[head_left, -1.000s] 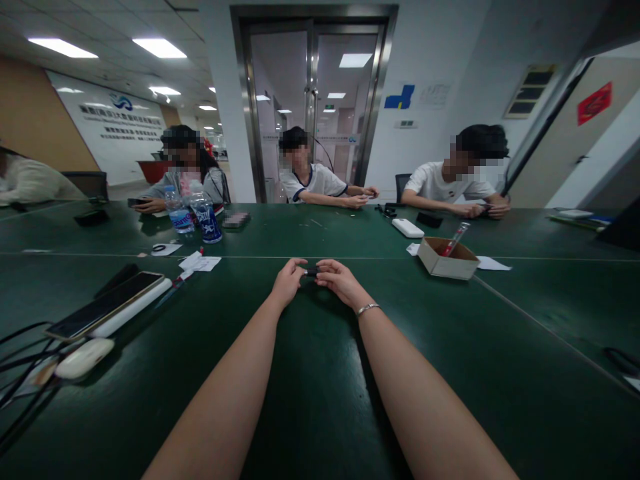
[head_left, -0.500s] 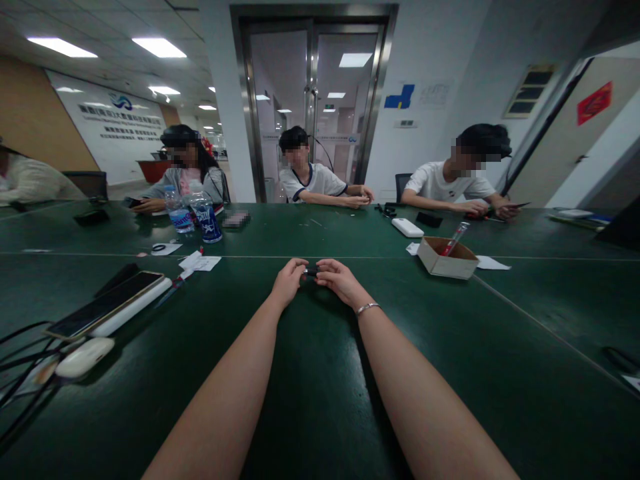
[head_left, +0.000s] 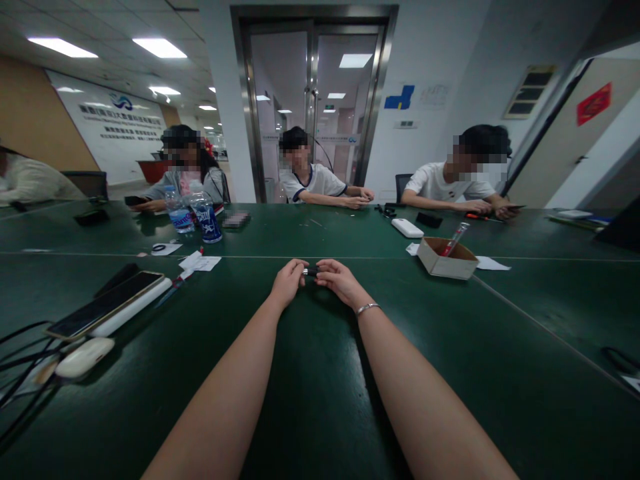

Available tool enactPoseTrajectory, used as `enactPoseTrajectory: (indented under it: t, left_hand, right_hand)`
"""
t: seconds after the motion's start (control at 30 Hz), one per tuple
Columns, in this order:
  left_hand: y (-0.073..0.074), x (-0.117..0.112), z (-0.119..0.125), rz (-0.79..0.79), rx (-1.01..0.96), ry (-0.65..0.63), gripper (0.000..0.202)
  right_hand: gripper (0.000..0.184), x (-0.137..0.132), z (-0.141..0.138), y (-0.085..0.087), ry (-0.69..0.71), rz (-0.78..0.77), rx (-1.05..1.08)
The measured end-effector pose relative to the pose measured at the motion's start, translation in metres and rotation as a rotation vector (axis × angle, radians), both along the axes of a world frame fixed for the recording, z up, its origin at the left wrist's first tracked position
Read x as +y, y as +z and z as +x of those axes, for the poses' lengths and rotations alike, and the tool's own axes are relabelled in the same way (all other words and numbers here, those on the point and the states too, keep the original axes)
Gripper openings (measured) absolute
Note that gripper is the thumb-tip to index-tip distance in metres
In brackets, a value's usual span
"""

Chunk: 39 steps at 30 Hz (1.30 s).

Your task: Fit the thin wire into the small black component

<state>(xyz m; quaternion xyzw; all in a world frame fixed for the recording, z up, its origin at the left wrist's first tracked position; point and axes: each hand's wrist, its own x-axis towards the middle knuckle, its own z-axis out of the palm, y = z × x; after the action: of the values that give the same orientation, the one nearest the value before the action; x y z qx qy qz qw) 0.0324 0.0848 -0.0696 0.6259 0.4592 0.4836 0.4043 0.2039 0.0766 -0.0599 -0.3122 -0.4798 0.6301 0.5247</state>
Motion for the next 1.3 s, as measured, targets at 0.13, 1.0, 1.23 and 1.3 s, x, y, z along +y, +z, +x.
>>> enactPoseTrajectory:
  t: [0.13, 1.0, 1.23, 1.3]
  left_hand:
    - [0.0026, -0.0022, 0.0005, 0.009, 0.003, 0.017, 0.027]
    - [-0.0002, 0.0007, 0.0001, 0.008, -0.019, 0.003, 0.030]
    - [0.0041, -0.0029, 0.0020, 0.004, -0.080, 0.027, 0.024]
    - [0.0058, -0.0038, 0.0022, 0.005, -0.098, 0.032, 0.027]
  right_hand:
    - [0.031, 0.0006, -0.0001, -0.0008, 0.003, 0.014, 0.004]
    - [0.030, 0.0022, -0.0003, -0.0021, -0.001, -0.012, -0.014]
    - [0.031, 0.0018, -0.0014, -0.0032, 0.002, 0.002, -0.051]
    - [0.032, 0.0025, -0.0024, -0.0040, -0.005, 0.017, -0.094]
